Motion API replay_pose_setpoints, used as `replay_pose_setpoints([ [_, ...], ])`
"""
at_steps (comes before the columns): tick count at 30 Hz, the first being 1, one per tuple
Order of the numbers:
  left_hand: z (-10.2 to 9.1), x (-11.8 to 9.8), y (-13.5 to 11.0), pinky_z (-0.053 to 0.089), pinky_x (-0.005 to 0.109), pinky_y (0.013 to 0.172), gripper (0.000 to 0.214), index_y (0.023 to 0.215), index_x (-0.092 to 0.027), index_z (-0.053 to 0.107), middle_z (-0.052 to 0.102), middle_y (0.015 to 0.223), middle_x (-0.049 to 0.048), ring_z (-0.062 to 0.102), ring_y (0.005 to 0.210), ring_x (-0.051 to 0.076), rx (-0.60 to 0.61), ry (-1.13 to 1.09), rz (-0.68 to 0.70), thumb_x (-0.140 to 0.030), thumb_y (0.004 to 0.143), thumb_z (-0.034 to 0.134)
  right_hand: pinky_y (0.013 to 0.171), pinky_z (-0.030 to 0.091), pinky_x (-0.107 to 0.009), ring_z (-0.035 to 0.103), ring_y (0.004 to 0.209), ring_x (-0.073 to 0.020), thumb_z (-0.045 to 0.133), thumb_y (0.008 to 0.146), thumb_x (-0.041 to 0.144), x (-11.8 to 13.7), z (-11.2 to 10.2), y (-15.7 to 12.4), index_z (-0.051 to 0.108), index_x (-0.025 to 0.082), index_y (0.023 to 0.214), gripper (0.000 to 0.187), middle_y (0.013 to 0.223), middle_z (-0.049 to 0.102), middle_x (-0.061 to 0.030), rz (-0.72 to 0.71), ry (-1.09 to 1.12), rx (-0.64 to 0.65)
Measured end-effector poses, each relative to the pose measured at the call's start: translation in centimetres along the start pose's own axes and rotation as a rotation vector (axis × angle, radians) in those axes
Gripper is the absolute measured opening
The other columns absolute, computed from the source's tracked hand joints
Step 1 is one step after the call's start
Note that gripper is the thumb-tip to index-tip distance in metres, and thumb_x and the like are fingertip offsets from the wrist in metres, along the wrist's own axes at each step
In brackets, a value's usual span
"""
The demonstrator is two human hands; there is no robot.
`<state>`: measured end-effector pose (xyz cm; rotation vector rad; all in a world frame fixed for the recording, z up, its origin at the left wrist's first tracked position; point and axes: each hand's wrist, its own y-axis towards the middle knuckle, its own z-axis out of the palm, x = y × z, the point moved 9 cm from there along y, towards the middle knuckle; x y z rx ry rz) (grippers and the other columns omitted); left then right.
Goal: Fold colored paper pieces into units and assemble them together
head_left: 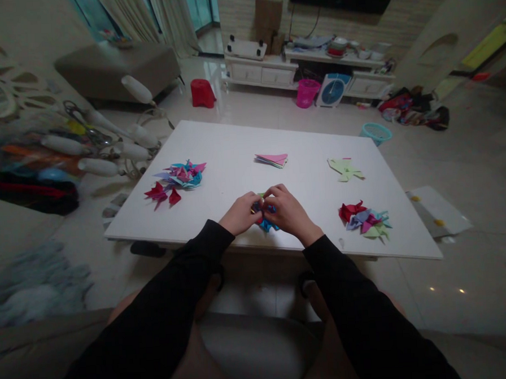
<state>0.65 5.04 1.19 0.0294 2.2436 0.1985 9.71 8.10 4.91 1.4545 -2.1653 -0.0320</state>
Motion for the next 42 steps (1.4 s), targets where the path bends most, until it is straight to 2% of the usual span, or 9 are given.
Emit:
replay_pose_setpoints([
  [9,-2.0,0.3,-0.1,0.055,0.032,0.08,0.01,0.081,-0.017,0.069,0.063,0.094,0.0042,0.063,0.088,0.018,-0.144,0.033,-0.014,-0.008,0.079,0.066,0.094,0.049,-0.043,0.052,0.106,-0.0263,0.067,0.088,0.019,-0.8,-2.3,-0.5,0.07,0.019,0.091,0.004,0.106,0.065,-0.0101,0.036,0.017,-0.131],
  [21,-1.3,-1.3,0.2,0.051,0.042,0.097,0.012,0.081,-0.018,0.068,0.064,0.099,0.0063,0.06,0.1,0.023,-0.121,0.129,0.08,-0.007,0.078,0.068,0.093,0.051,-0.043,0.05,0.109,-0.0269,0.071,0.085,0.012,-0.8,-0.7,-0.2,0.077,0.021,0.083,0.011,0.106,0.066,-0.0101,0.034,-0.031,-0.07],
  [30,-0.7,-2.4,-0.1,0.051,0.043,0.098,0.008,0.086,-0.018,0.067,0.064,0.108,0.0095,0.058,0.108,0.026,-0.081,0.282,0.192,-0.012,0.085,0.064,0.092,0.051,-0.043,0.05,0.111,-0.0274,0.07,0.087,0.012,-1.0,-0.2,-0.2,0.079,0.02,0.088,0.011,0.108,0.068,-0.0111,0.046,-0.067,-0.02],
  [37,-0.5,-2.6,-0.3,0.051,0.046,0.099,0.01,0.091,-0.02,0.07,0.064,0.117,0.0093,0.057,0.113,0.027,-0.056,0.357,0.178,-0.014,0.086,0.065,0.09,0.051,-0.042,0.051,0.107,-0.0267,0.071,0.085,0.012,-0.8,-0.3,-0.5,0.077,0.02,0.091,0.012,0.102,0.068,-0.0094,0.047,-0.033,-0.026],
  [42,-0.2,-2.2,-0.2,0.051,0.044,0.097,0.007,0.084,-0.019,0.069,0.065,0.111,0.0095,0.058,0.108,0.026,-0.041,0.321,0.173,-0.014,0.085,0.064,0.089,0.049,-0.04,0.05,0.108,-0.0265,0.069,0.088,0.015,-0.7,0.3,-0.6,0.077,0.021,0.09,0.01,0.104,0.069,-0.0092,0.068,-0.111,0.025],
])
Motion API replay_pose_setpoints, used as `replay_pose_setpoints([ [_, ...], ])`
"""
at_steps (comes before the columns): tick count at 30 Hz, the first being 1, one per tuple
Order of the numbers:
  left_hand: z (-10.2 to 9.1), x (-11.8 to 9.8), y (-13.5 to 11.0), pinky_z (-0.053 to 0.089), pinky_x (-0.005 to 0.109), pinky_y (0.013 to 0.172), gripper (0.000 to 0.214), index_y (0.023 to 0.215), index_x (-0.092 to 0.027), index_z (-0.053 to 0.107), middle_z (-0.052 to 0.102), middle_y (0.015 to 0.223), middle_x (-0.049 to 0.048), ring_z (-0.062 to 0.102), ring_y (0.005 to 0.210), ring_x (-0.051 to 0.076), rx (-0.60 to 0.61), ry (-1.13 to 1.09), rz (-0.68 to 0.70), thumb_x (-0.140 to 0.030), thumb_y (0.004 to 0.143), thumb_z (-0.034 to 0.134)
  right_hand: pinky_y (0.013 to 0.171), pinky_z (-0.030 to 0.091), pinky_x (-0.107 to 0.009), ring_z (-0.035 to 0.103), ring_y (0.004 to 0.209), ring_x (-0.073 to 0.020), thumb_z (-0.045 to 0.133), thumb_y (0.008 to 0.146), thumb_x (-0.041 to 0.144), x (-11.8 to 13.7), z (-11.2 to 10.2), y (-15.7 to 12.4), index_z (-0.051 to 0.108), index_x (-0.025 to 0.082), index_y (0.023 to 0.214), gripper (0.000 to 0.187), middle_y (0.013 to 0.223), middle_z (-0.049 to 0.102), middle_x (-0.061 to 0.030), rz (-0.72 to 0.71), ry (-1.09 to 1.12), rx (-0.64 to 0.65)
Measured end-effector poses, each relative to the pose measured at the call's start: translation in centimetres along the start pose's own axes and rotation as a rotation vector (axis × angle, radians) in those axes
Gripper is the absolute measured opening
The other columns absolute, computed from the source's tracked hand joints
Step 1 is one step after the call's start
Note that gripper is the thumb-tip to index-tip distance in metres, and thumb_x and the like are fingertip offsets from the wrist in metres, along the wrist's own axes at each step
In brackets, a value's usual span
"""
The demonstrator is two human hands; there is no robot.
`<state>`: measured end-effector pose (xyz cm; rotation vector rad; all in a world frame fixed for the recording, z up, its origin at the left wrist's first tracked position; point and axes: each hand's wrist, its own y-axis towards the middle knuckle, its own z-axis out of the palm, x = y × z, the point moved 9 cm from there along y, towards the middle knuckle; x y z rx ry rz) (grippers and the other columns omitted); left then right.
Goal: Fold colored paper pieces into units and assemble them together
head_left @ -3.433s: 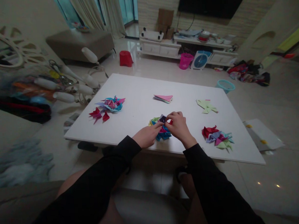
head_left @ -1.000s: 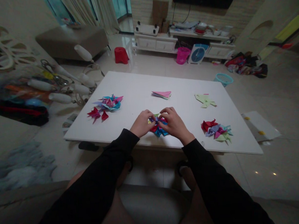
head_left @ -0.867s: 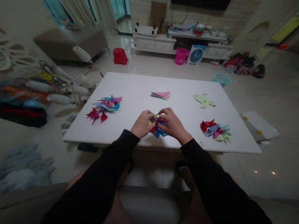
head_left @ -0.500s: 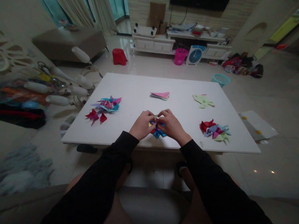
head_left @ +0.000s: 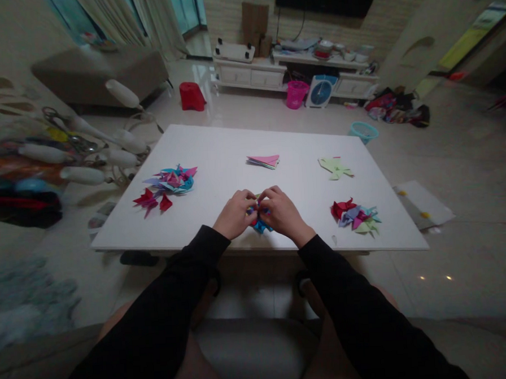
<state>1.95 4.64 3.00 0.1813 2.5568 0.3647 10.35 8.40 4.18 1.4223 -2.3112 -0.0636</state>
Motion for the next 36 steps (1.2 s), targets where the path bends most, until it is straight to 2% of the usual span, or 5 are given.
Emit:
replay_pose_setpoints([
  [10,1.9,-0.9,0.0,0.051,0.048,0.094,0.012,0.098,-0.019,0.07,0.065,0.121,0.0137,0.054,0.117,0.032,0.014,0.189,0.123,-0.018,0.09,0.061,0.084,0.047,-0.04,0.05,0.11,-0.0282,0.063,0.094,0.024,-0.3,0.5,-0.6,0.076,0.02,0.093,0.014,0.107,0.067,-0.0111,0.077,-0.128,0.059],
  [14,1.2,-1.6,0.2,0.05,0.049,0.098,0.017,0.104,-0.019,0.069,0.061,0.128,0.0145,0.052,0.124,0.032,-0.056,0.159,0.115,-0.024,0.096,0.055,0.084,0.046,-0.04,0.05,0.108,-0.0276,0.065,0.092,0.025,-1.7,-0.2,-1.2,0.075,0.02,0.091,0.012,0.107,0.066,-0.01,0.135,-0.144,0.038],
  [21,-1.6,-1.4,0.3,0.046,0.052,0.105,0.025,0.117,-0.018,0.064,0.056,0.125,0.0159,0.051,0.12,0.031,-0.189,0.083,0.044,-0.021,0.094,0.054,0.082,0.047,-0.037,0.055,0.1,-0.0267,0.066,0.089,0.024,-9.2,-2.2,-4.9,0.077,0.02,0.085,0.012,0.097,0.065,-0.011,0.405,-0.274,0.012],
  [28,-1.8,-0.9,0.2,0.048,0.05,0.103,0.026,0.116,-0.016,0.062,0.056,0.121,0.0156,0.053,0.116,0.031,-0.161,0.099,0.05,-0.019,0.091,0.055,0.079,0.047,-0.03,0.068,0.094,-0.0232,0.065,0.084,0.024,-20.2,-4.0,-14.5,0.081,0.022,0.095,0.02,0.097,0.077,-0.0091,0.923,-0.355,0.288],
  [36,-2.5,0.0,0.0,0.049,0.049,0.103,0.027,0.114,-0.019,0.061,0.056,0.119,0.0126,0.053,0.116,0.029,-0.175,0.073,0.024,-0.016,0.088,0.057,0.087,0.05,-0.035,0.07,0.101,-0.0278,0.064,0.084,0.024,-23.8,-3.7,-18.4,0.078,0.022,0.099,0.021,0.11,0.076,-0.0134,1.068,-0.376,0.436],
])
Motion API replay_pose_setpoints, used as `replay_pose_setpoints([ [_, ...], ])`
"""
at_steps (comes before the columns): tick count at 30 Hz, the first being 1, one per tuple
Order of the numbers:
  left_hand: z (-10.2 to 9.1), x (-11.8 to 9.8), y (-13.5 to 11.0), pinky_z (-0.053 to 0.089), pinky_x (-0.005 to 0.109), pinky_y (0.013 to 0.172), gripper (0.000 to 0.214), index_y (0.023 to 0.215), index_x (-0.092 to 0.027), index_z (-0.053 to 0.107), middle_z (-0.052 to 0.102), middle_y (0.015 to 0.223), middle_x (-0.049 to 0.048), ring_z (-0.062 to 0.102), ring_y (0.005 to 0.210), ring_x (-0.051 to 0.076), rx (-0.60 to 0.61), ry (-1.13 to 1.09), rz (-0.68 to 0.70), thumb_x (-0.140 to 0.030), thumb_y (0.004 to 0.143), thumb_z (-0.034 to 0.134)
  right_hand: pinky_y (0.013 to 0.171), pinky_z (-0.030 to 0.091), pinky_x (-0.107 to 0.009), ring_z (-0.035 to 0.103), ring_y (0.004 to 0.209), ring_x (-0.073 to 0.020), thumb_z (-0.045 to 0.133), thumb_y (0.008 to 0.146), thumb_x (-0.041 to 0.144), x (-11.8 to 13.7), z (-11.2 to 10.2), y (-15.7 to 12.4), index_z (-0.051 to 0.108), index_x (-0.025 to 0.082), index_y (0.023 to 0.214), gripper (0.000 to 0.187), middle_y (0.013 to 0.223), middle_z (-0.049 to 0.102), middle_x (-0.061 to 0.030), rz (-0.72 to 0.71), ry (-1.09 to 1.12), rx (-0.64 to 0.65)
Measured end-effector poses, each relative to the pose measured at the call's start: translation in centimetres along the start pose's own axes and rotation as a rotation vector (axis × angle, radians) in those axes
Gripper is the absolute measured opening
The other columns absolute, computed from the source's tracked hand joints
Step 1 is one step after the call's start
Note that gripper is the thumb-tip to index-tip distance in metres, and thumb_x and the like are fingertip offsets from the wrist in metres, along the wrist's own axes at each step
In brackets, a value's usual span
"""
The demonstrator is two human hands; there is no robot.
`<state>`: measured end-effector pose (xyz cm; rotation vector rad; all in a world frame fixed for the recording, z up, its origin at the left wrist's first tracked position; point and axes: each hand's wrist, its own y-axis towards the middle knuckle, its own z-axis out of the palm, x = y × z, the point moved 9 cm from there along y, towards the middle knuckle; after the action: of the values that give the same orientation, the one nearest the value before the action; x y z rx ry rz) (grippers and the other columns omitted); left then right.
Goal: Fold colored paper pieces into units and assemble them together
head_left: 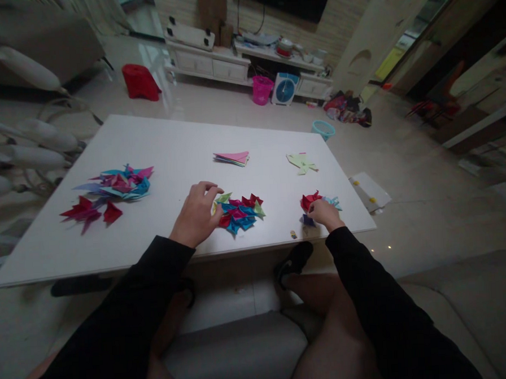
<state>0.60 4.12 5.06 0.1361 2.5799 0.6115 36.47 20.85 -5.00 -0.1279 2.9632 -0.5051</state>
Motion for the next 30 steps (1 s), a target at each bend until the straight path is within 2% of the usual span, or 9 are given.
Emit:
replay_pose_setpoints([
  [7,-0.5,0.9,-0.3,0.049,0.049,0.1,0.025,0.113,-0.018,0.06,0.056,0.118,0.0134,0.053,0.115,0.03,0.007,0.013,-0.024,-0.018,0.088,0.057,0.088,0.051,-0.038,0.07,0.103,-0.0293,0.063,0.083,0.026,-0.4,0.5,0.6,0.077,0.021,0.106,0.027,0.116,0.073,-0.0161,0.011,-0.036,0.057],
  [13,-0.4,0.9,-0.4,0.05,0.048,0.099,0.026,0.113,-0.018,0.06,0.056,0.118,0.013,0.053,0.113,0.03,0.012,0.021,-0.026,-0.018,0.088,0.058,0.089,0.053,-0.04,0.071,0.105,-0.0321,0.068,0.077,0.02,-0.2,1.5,0.5,0.077,0.018,0.104,0.028,0.108,0.074,-0.017,-0.013,-0.087,0.097],
  [19,-0.3,1.0,-0.3,0.049,0.048,0.099,0.025,0.113,-0.018,0.06,0.057,0.117,0.0125,0.053,0.113,0.03,0.021,0.019,-0.027,-0.018,0.088,0.058,0.091,0.053,-0.043,0.071,0.108,-0.0327,0.062,0.083,0.018,-0.4,1.4,0.8,0.075,0.016,0.109,0.03,0.113,0.073,-0.0194,0.038,-0.053,0.039],
  [25,-0.4,1.4,-0.5,0.048,0.047,0.1,0.025,0.113,-0.017,0.061,0.057,0.116,0.0125,0.052,0.113,0.029,0.031,0.017,-0.045,-0.017,0.088,0.057,0.086,0.054,-0.04,0.071,0.108,-0.0338,0.06,0.086,0.024,-1.6,0.9,1.2,0.074,0.016,0.11,0.029,0.115,0.073,-0.0191,0.091,-0.018,-0.027],
  [30,0.0,2.6,-0.6,0.049,0.046,0.101,0.026,0.114,-0.017,0.061,0.059,0.117,0.0124,0.053,0.114,0.029,0.105,0.063,-0.133,-0.02,0.089,0.057,0.083,0.053,-0.04,0.071,0.107,-0.0346,0.061,0.084,0.026,-2.0,1.0,1.6,0.075,0.018,0.106,0.028,0.115,0.073,-0.0183,0.099,-0.024,-0.02],
])
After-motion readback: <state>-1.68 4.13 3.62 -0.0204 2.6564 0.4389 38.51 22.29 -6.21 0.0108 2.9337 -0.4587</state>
